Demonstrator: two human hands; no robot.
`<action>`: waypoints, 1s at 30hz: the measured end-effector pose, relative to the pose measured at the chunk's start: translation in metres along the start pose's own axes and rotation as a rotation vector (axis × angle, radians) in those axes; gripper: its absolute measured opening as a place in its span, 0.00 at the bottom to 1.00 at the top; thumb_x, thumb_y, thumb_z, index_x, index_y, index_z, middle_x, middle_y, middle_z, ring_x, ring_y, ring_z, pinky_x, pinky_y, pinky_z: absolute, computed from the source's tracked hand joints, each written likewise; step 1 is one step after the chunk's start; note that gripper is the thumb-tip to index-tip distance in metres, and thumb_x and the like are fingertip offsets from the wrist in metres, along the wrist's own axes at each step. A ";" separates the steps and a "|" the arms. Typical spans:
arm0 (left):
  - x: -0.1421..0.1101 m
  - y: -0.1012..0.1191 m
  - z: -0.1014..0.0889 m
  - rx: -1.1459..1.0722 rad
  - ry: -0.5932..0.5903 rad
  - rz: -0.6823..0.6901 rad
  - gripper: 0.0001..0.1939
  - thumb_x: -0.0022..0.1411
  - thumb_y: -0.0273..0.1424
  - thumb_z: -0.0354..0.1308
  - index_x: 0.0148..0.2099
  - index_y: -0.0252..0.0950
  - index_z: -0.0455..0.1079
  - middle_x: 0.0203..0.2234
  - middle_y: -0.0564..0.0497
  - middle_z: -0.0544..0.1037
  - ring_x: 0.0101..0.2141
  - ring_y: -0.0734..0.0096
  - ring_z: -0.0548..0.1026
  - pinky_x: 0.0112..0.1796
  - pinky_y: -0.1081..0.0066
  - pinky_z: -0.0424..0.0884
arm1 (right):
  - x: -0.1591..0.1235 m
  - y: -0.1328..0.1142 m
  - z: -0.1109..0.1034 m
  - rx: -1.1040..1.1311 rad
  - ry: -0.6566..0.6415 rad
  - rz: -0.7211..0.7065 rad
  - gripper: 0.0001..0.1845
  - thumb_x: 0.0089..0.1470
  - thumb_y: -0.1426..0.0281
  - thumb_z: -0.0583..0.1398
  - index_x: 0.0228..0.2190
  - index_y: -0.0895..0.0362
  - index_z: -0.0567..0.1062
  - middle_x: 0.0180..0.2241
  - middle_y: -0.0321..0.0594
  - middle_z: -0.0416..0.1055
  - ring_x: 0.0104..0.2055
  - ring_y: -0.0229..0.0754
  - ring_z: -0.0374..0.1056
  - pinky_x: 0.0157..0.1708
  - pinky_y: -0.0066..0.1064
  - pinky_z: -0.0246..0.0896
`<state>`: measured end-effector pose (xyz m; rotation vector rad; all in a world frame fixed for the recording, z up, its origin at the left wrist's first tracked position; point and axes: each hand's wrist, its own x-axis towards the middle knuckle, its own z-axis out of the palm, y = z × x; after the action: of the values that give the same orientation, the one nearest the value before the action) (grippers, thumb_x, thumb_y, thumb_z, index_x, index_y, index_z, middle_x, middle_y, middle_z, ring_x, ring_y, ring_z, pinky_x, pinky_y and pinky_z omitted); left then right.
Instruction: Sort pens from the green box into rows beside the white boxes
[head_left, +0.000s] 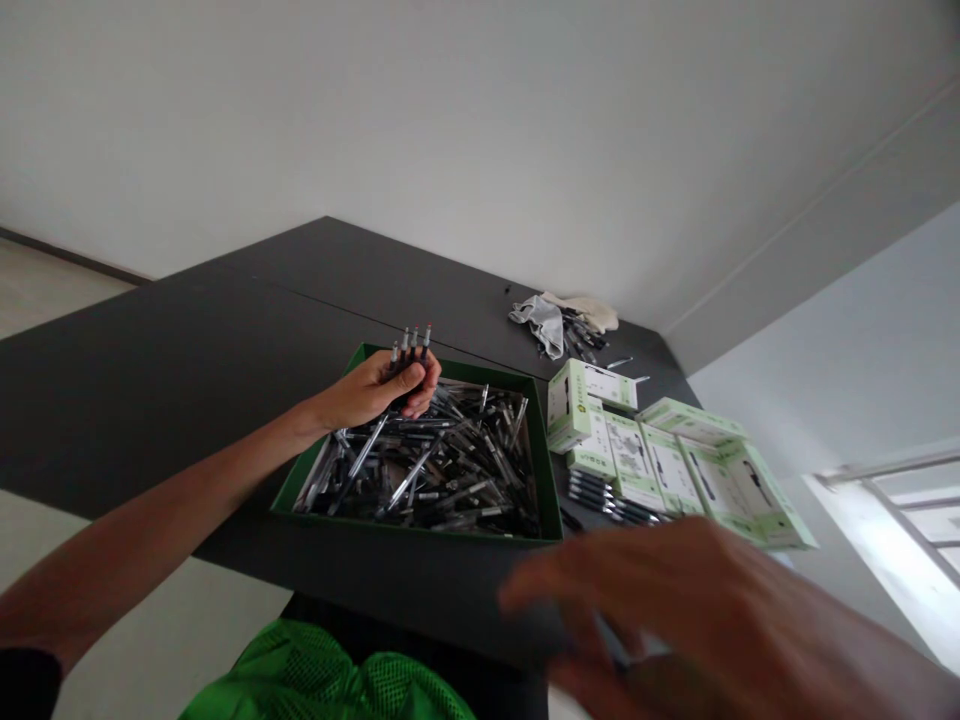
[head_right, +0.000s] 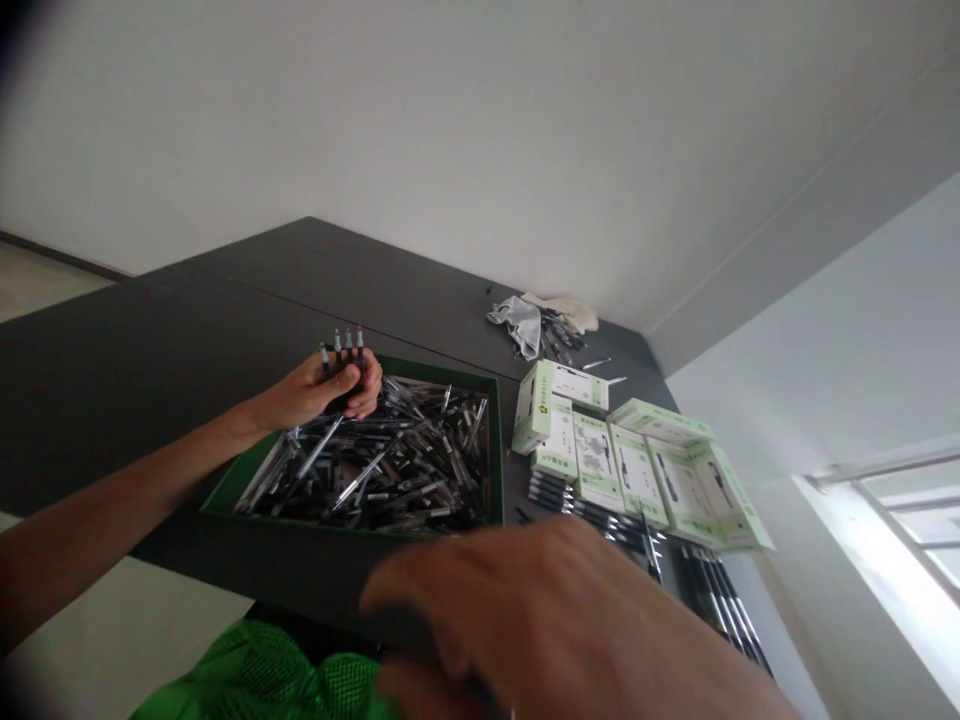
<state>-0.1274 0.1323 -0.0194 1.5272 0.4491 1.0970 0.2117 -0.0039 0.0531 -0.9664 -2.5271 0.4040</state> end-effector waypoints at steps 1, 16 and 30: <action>0.000 -0.001 0.000 0.022 -0.001 0.000 0.17 0.75 0.46 0.59 0.44 0.35 0.72 0.24 0.57 0.66 0.24 0.75 0.67 0.29 0.71 0.69 | 0.029 -0.001 -0.006 -0.004 0.027 0.010 0.16 0.68 0.58 0.62 0.55 0.32 0.79 0.44 0.36 0.81 0.42 0.46 0.78 0.36 0.40 0.73; -0.004 0.003 -0.005 0.310 -0.013 -0.020 0.30 0.73 0.57 0.55 0.36 0.34 0.74 0.23 0.51 0.74 0.26 0.72 0.72 0.33 0.71 0.73 | 0.182 0.019 0.049 0.284 0.256 0.021 0.03 0.62 0.69 0.69 0.37 0.55 0.82 0.36 0.36 0.76 0.36 0.37 0.70 0.38 0.31 0.62; 0.004 -0.002 -0.003 0.002 -0.001 0.084 0.23 0.76 0.47 0.58 0.60 0.36 0.79 0.50 0.34 0.86 0.48 0.55 0.86 0.48 0.60 0.84 | 0.080 0.038 -0.029 0.377 0.462 0.254 0.13 0.64 0.58 0.64 0.42 0.55 0.80 0.37 0.39 0.80 0.35 0.40 0.73 0.38 0.33 0.70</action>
<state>-0.1275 0.1373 -0.0196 1.5600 0.3889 1.1608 0.1924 0.0821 0.0842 -1.0829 -1.8411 0.6237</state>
